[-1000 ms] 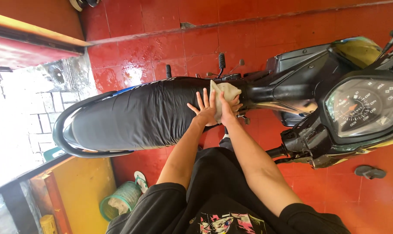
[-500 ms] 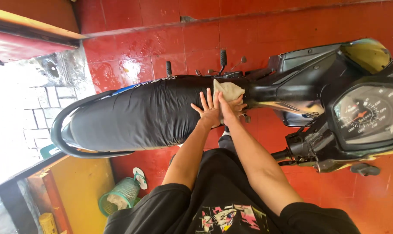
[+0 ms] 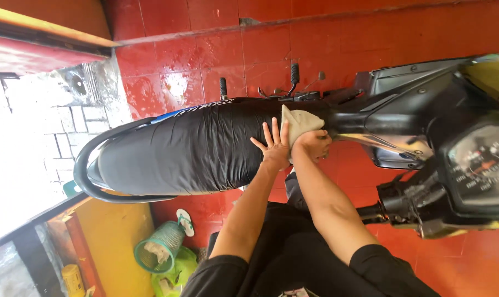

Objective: The person wipes the black seat of a motorcycle with a white cloth. They use both hands to rub the surface of the seat, moving the cloth back and forth to clean the area.

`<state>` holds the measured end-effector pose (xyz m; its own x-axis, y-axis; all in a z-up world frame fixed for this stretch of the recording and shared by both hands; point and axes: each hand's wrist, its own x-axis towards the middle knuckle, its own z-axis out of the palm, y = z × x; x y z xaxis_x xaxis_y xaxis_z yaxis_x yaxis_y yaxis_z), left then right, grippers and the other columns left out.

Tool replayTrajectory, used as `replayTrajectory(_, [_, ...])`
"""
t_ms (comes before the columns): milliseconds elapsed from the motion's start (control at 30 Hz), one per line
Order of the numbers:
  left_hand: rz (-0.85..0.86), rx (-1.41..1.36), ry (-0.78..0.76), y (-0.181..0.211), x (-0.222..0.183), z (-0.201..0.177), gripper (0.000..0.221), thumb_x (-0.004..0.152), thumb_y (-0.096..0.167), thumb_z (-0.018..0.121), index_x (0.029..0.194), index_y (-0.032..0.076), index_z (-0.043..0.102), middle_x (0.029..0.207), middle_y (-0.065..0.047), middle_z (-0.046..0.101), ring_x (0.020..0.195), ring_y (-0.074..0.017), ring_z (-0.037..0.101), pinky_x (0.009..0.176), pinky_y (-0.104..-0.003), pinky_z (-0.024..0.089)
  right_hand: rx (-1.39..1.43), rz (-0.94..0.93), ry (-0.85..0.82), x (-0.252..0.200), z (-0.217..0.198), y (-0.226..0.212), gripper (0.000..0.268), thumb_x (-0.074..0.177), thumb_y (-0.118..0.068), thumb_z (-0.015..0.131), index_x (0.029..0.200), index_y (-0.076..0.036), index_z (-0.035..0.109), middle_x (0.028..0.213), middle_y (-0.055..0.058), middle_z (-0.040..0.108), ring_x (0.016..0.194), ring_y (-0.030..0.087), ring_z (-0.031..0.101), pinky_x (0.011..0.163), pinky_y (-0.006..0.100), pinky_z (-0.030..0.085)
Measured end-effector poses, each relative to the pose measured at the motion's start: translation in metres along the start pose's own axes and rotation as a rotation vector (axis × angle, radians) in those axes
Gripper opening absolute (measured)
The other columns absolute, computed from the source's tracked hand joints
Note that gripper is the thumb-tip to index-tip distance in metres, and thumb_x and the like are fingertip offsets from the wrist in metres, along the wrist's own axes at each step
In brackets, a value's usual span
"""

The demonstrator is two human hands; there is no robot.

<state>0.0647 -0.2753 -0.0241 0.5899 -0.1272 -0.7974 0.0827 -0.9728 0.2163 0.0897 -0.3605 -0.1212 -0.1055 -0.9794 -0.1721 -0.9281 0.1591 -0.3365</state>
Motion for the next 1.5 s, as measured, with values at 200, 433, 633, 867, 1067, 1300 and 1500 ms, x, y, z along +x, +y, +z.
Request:
replayTrajectory(200, [-0.015,-0.017,-0.076,0.013,-0.017,-0.034,0.139,0.076,0.013,0.086,0.159,0.02,-0.026,0.163,-0.019,-0.033,0.146,-0.0496,-0.032,0.101,-0.089,-0.013,-0.056,0.03,-0.014,-0.005,0.002,-0.007,0.048,0.096,-0.054,0.037,0.104,-0.019,0.069,0.104,0.014,0.067,0.106,0.039,0.067,0.083,0.058,0.053])
replayTrajectory(433, [-0.017,0.062,0.009,0.003,-0.012,-0.007,0.15,0.068,0.012,0.091,0.158,0.019,-0.029,0.161,-0.02,-0.036,0.145,-0.0507,-0.034,0.1,-0.089,-0.013,0.02,-0.002,-0.188,-0.033,-0.082,-0.043,0.06,0.097,-0.059,0.031,0.103,-0.014,0.07,0.103,0.017,0.075,0.102,0.042,0.071,0.083,0.057,0.052])
replayTrajectory(633, [-0.02,0.069,0.038,0.008,-0.014,-0.011,0.147,0.069,0.01,0.088,0.159,0.019,-0.028,0.163,-0.02,-0.032,0.146,-0.0511,-0.03,0.101,-0.089,-0.012,0.017,-0.023,-0.261,-0.024,-0.073,-0.038,0.062,0.099,-0.059,0.032,0.107,-0.01,0.069,0.107,0.02,0.074,0.106,0.044,0.07,0.087,0.058,0.051])
replayTrajectory(867, [-0.026,0.072,-0.025,0.013,-0.018,-0.02,0.148,0.068,0.018,0.091,0.159,0.019,-0.025,0.164,-0.021,-0.03,0.147,-0.051,-0.028,0.101,-0.09,-0.01,-0.027,-0.025,-0.114,-0.011,-0.027,-0.012,0.055,0.1,-0.052,0.034,0.106,-0.015,0.074,0.097,0.016,0.078,0.099,0.037,0.075,0.082,0.048,0.059])
replayTrajectory(1067, [-0.014,0.077,0.005,0.001,-0.002,-0.002,0.154,0.061,0.019,0.095,0.16,0.019,-0.024,0.164,-0.02,-0.031,0.147,-0.0504,-0.028,0.1,-0.09,-0.011,0.007,-0.053,-0.156,-0.024,-0.055,-0.028,0.057,0.1,-0.052,0.034,0.103,-0.009,0.072,0.097,0.021,0.077,0.099,0.043,0.073,0.083,0.053,0.057])
replayTrajectory(1300, [-0.014,0.043,0.087,-0.002,0.013,0.021,0.162,0.054,0.008,0.096,0.158,0.022,-0.028,0.163,-0.019,-0.033,0.147,-0.0505,-0.03,0.102,-0.089,-0.01,-0.044,0.045,-0.291,-0.006,-0.03,-0.021,0.063,0.098,-0.063,0.026,0.114,-0.019,0.068,0.107,0.013,0.077,0.108,0.038,0.072,0.089,0.052,0.055])
replayTrajectory(1500, [-0.029,0.065,0.107,0.002,0.006,0.016,0.159,0.056,0.007,0.094,0.159,0.021,-0.026,0.164,-0.02,-0.03,0.147,-0.0506,-0.029,0.102,-0.089,-0.011,-0.058,0.047,-0.312,-0.017,-0.051,-0.035,0.064,0.098,-0.061,0.025,0.117,-0.018,0.069,0.111,0.014,0.077,0.111,0.038,0.071,0.095,0.052,0.053])
